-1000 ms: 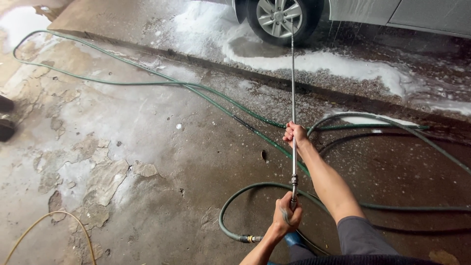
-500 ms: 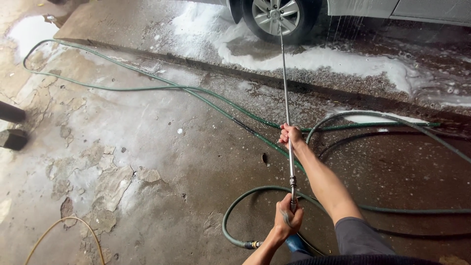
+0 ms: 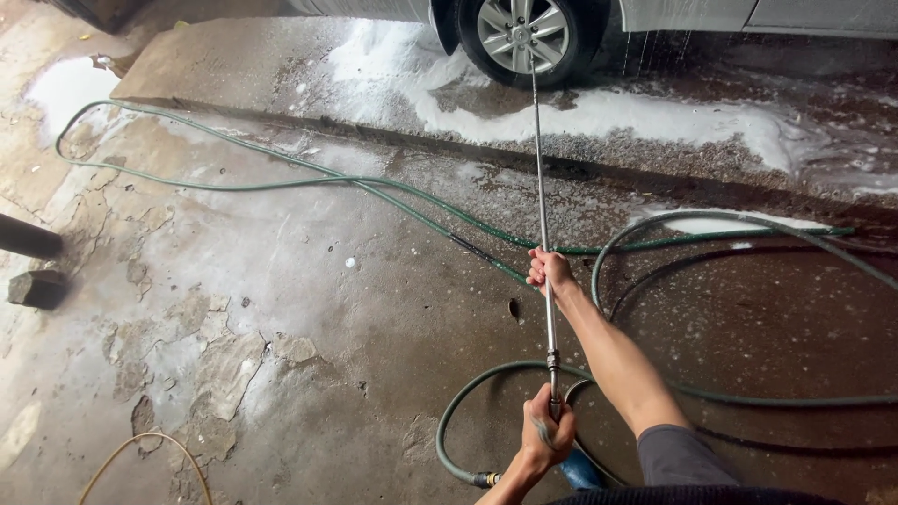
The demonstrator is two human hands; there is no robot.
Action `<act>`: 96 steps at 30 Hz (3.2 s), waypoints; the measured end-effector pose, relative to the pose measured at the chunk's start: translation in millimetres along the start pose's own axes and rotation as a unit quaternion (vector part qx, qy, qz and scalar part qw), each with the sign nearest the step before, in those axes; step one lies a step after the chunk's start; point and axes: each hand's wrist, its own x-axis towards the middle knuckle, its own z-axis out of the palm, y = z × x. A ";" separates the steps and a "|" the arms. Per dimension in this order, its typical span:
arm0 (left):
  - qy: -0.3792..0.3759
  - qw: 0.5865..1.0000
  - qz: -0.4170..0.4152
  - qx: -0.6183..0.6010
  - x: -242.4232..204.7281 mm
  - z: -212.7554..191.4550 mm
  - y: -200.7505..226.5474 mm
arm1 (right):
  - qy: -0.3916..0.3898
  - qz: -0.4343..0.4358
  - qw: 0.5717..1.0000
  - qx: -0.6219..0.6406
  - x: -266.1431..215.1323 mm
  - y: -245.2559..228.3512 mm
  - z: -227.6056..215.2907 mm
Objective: Applying cleaning foam to the exterior of a van using a pressure washer foam lance
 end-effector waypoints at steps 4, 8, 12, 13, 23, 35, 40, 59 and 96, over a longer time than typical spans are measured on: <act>0.000 1.000 -0.002 -0.008 -2.0 -21.9 8.3 | -0.001 -0.007 1.000 0.008 -14.4 0.8 24.2; -0.013 1.000 -0.014 -0.019 -7.9 -61.1 0.8 | 0.025 -0.018 1.000 -0.006 -35.0 10.2 60.0; -0.011 0.999 -0.009 -0.033 -13.1 -117.5 -22.8 | 0.030 -0.039 0.999 -0.006 2.7 64.7 73.7; -0.014 0.998 -0.025 -0.049 -16.5 -133.1 -25.0 | 0.035 -0.047 0.998 0.005 16.7 84.0 73.9; -0.085 0.996 0.002 -0.027 1.3 -306.1 -64.1 | 0.091 -0.083 0.989 0.077 30.3 149.5 190.9; -0.118 0.992 -0.011 -0.040 75.7 -462.3 -125.1 | 0.111 -0.128 0.982 0.079 113.2 201.8 303.6; -0.145 0.989 0.028 -0.024 142.4 -548.2 -168.6 | 0.102 -0.153 0.972 0.145 175.0 231.3 378.4; -0.280 0.956 -0.010 -0.090 360.5 -817.5 -288.1 | 0.203 -0.212 0.942 0.165 352.6 286.0 604.3; -0.471 0.875 0.107 -0.031 841.5 -1282.3 -385.5 | 0.295 -0.342 0.842 0.295 700.7 308.5 1042.1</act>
